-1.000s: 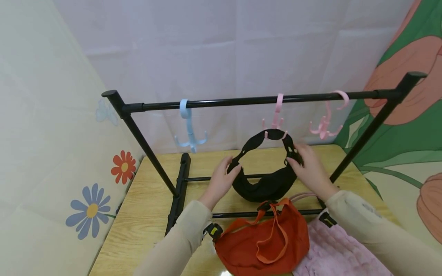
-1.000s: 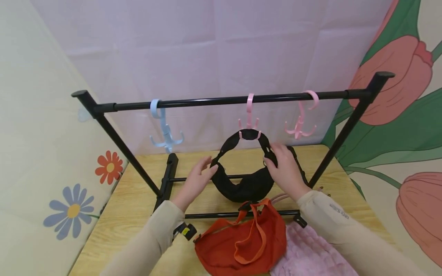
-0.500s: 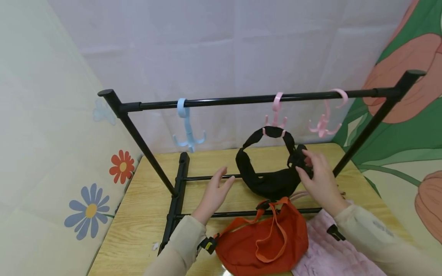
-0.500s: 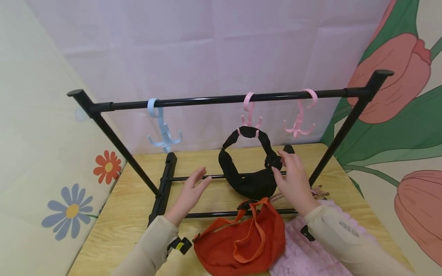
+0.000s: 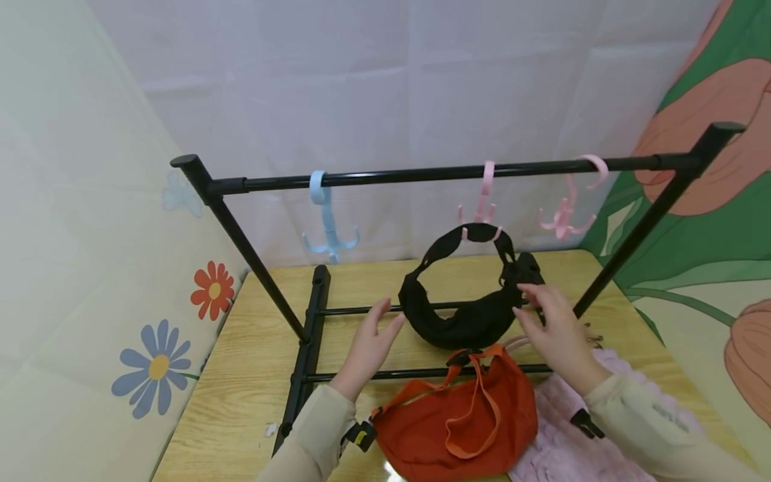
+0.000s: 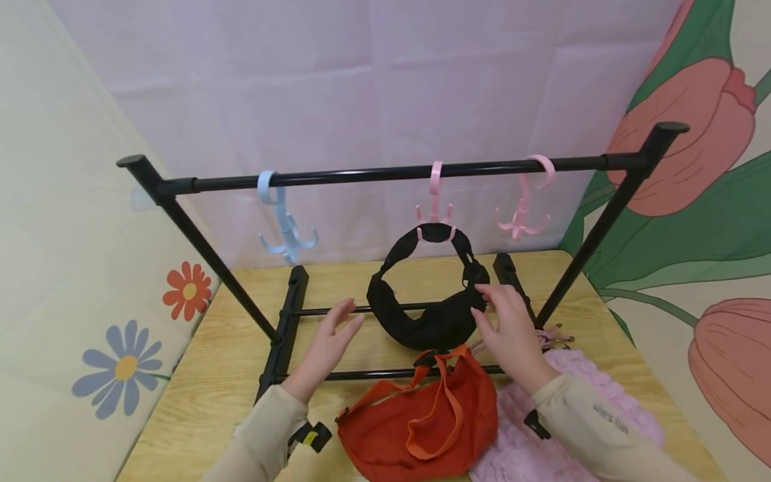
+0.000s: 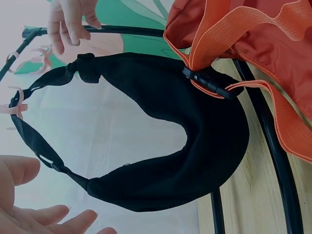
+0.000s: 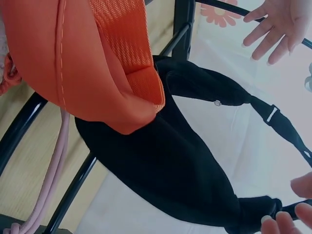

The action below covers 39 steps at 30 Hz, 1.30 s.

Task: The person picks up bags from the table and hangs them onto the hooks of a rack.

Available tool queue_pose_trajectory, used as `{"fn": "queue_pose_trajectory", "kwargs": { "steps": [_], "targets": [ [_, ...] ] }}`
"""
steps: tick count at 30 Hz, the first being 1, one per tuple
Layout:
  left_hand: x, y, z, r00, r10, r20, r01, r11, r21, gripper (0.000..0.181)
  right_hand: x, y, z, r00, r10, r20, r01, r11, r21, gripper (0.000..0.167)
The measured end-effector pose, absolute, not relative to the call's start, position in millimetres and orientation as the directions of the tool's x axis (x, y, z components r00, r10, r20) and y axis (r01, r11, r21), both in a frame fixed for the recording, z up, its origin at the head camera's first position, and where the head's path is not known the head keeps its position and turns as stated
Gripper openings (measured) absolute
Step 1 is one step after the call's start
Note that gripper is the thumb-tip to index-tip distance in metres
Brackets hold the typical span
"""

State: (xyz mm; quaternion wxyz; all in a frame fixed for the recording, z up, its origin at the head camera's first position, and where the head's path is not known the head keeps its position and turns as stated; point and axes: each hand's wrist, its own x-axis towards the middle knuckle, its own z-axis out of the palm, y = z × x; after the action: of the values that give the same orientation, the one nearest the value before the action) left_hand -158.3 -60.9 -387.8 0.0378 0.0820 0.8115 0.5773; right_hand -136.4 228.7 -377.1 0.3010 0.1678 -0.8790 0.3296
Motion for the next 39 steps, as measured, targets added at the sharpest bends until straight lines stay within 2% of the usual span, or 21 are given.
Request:
{"fn": "queue_pose_trajectory", "kwargs": {
  "steps": [8, 20, 33, 39],
  "targets": [
    [-156, -62, -392, -0.984, 0.174, 0.046, 0.102, 0.324, 0.941, 0.058, -135, 226, -381, -0.771, -0.111, 0.627, -0.509, 0.699, -0.502, 0.038],
    [-152, -64, -401, -0.986, 0.165, 0.025, 0.077, 0.320, 0.944, 0.057, -137, 225, -389, -0.721, -0.140, 0.679, -0.557, 0.699, -0.448, 0.037],
    [-145, -64, -411, -0.988, 0.150, 0.043, 0.089, 0.319, 0.944, 0.055, -135, 223, -393, -0.732, -0.165, 0.661, -0.558, 0.701, -0.444, 0.040],
    [-142, -64, -414, -0.990, 0.139, 0.025, 0.069, 0.320, 0.945, 0.055, -132, 221, -394, -0.773, -0.170, 0.612, -0.526, 0.712, -0.466, 0.037]
  ]
}}
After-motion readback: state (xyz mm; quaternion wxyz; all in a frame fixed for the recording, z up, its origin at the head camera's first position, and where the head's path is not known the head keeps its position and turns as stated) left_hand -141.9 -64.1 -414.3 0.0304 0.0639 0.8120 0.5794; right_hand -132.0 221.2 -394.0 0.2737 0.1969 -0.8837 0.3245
